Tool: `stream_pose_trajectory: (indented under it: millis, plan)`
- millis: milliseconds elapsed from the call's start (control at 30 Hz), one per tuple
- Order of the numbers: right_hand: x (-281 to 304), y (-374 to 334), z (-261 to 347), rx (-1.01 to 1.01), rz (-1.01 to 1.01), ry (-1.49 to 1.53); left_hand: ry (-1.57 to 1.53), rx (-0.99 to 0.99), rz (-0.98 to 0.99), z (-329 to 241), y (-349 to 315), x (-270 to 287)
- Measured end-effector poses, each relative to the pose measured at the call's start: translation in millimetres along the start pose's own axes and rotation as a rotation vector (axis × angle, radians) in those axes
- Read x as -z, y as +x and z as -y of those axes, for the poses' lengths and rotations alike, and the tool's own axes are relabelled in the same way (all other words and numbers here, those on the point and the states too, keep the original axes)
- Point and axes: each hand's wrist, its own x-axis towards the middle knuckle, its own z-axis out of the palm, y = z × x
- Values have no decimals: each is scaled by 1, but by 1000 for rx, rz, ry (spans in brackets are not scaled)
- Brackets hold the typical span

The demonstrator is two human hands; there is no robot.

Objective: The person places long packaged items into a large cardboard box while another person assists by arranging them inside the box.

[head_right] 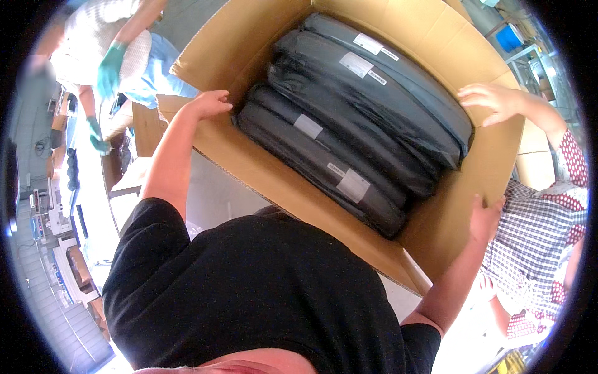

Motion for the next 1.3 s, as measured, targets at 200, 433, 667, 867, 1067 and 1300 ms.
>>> stream_pose_trajectory:
  millis: [200,433,667,867,1067,1300]
  plan:
    - [2,-1,3,-30,6,-68,265,-22,171,-11,-2,8]
    - [-40,6,-14,731,-507,-453,192,111,313,-37,63,64]
    - [-171,-28,52,238,1017,-457,739,-121,286,6,204,-38]
    - [-356,-29,-31,-94,1073,-396,584,65,393,66,243,-134]
    - [-406,-53,-91,-775,847,370,-174,420,206,107,266,-187]
    - [-382,-66,-61,-911,692,850,-427,560,37,84,255,-184]
